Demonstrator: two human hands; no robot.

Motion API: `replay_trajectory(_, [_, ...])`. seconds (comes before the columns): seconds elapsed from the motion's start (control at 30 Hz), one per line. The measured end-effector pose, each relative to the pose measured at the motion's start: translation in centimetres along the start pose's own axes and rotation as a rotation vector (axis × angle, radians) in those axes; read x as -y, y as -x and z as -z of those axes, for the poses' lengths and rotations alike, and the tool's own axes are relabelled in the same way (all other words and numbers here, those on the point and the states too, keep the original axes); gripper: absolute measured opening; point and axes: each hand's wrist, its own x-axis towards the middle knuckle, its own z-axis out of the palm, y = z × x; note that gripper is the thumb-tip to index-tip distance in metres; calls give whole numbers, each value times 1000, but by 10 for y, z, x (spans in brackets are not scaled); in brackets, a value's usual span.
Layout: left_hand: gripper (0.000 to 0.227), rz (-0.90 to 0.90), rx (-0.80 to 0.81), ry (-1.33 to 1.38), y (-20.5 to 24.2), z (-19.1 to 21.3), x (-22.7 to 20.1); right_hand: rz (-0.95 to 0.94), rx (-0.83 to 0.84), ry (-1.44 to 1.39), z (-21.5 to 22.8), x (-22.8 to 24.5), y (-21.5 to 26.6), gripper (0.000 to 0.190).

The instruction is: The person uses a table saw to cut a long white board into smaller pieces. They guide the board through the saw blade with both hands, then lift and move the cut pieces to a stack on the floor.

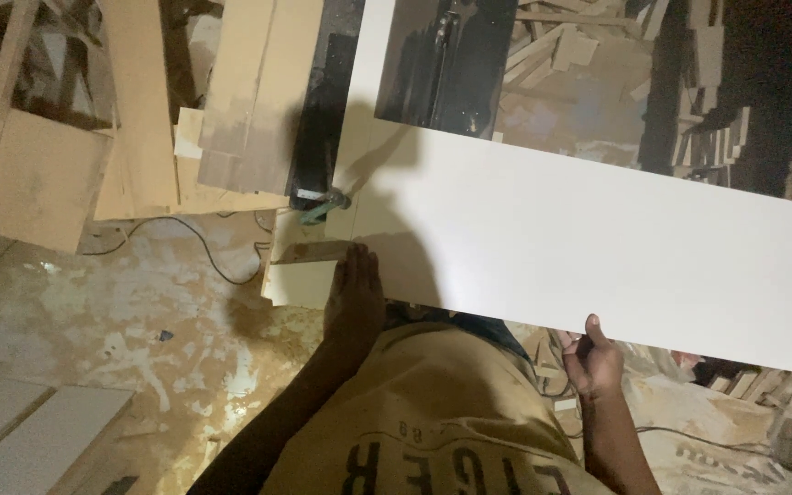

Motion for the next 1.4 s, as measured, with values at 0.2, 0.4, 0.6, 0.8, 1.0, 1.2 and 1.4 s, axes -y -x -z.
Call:
replay_trajectory(0.2, [91,-2,-50,6,-7,13,3,-16,-10,-18,-28,5,6,29])
replay_trajectory(0.4, [108,-37,171,56,-20,37,10,-11,14,-32,-49,10,8,31])
replay_trajectory(0.6, [105,-30,219,40,-48,11,13,3,56,-43,-85,25,17,31])
replay_trajectory(0.8, [78,5,187,25,-66,29,18,2,100,-72,-92,29,1,32])
replay_trajectory(1.0, [67,-40,1,-53,-84,24,25,-25,144,-70,-115,38,-2,40])
replay_trajectory(1.2, [66,4,19,-31,-93,37,23,-47,142,-96,-83,30,-52,35])
replay_trajectory(1.4, [66,-1,-120,-99,-104,35,25,-79,193,-140,-99,38,-55,34])
